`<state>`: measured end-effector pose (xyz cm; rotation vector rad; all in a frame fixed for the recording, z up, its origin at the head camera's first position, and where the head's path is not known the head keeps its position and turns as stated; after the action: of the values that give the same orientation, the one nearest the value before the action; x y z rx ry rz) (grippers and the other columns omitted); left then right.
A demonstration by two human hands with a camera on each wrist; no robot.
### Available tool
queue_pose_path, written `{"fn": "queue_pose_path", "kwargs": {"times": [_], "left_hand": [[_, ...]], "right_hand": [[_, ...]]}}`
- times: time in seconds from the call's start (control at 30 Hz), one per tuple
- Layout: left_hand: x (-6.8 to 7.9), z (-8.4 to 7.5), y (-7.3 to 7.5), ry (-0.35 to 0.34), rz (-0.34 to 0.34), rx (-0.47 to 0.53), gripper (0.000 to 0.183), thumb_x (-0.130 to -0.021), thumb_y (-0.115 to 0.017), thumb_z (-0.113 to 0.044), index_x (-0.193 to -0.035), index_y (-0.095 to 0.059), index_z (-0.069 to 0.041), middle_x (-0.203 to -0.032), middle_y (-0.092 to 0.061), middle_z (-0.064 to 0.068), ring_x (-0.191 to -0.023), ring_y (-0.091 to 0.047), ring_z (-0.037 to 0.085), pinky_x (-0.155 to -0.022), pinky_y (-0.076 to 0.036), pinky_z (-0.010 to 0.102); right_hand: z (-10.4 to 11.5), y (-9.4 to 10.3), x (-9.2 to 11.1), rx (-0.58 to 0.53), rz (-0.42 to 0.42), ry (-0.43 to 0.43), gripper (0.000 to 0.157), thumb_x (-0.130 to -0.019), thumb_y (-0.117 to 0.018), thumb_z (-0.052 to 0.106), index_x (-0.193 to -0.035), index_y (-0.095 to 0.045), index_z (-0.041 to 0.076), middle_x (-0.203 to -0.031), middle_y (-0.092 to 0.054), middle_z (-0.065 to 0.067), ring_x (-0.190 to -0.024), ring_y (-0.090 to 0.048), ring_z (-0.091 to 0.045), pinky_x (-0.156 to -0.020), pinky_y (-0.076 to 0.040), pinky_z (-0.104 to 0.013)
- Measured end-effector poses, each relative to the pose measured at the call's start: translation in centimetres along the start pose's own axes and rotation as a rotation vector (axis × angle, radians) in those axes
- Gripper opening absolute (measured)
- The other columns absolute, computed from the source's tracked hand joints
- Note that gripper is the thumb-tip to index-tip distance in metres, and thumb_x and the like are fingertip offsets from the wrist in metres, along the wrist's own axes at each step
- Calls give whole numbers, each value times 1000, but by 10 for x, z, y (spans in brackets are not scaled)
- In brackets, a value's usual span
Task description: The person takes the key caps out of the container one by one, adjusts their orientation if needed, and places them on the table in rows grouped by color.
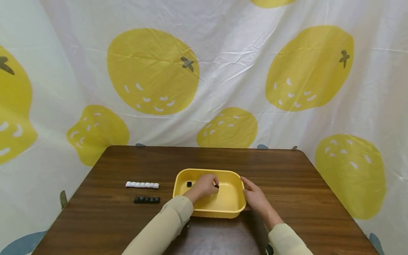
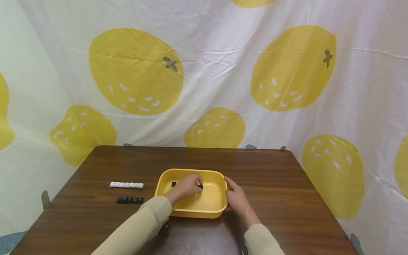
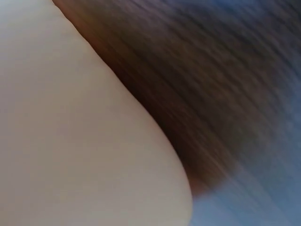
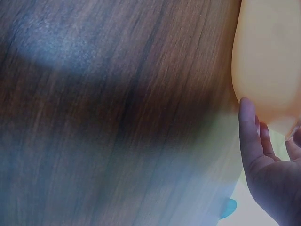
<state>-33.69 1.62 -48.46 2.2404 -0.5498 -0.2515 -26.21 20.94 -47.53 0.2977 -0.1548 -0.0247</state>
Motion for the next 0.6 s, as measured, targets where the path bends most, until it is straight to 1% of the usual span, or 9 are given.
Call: {"fn": "queue_pose_path", "kwargs": {"times": [0.13, 0.23, 0.3, 0.47, 0.6], "left_hand": [[2, 3, 2, -6, -10, -3, 13, -79, -73, 0, -86, -63, -4, -75, -56, 1, -55, -49, 11, -51, -40, 23], [2, 5, 2, -7, -9, -4, 11, -80, -74, -2, -83, -64, -5, -72, -57, 1, -54, -50, 12, -51, -41, 23], [2, 6, 3, -13, -14, -15, 11, -80, -75, -3, -82, -64, -7, -73, -58, 1, -58, -50, 11, -54, -42, 24], [1, 9, 5, -57, -26, -35, 12, -77, -76, -1, -83, -67, -8, -76, -59, -2, -67, -48, 11, -63, -43, 25], [3, 9, 11, -93, -27, -10, 17, -74, -75, 4, -87, -70, -5, -77, -61, 0, -69, -50, 13, -63, -45, 26]], "right_hand": [[0, 0, 0, 11, 2, 3, 53, -100, -40, 3, -153, -35, 6, -124, -51, -32, -68, -65, -26, -54, -57, -43], [-1, 0, 0, 9, 4, 6, 53, -100, -40, 3, -153, -35, 6, -125, -51, -32, -67, -65, -26, -54, -57, -43], [-1, 0, 0, -2, 9, 7, 54, -100, -40, 3, -154, -34, 6, -126, -50, -33, -68, -66, -27, -54, -57, -44], [-1, -1, 0, -9, 11, 9, 54, -100, -39, 2, -154, -33, 5, -122, -51, -33, -69, -66, -28, -55, -57, -45], [1, -1, 1, -9, 15, 8, 54, -100, -39, 2, -154, -33, 5, -123, -51, -34, -70, -65, -28, -55, -57, -44]]}}
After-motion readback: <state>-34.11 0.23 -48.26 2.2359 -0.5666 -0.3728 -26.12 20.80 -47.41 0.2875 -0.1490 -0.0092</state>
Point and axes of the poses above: each hand's wrist, its own x-axis away from the middle knuckle, its own y-axis out of the back of the hand, z = x × y, the point moved 2 cm from there along -x, towards the middle knuckle
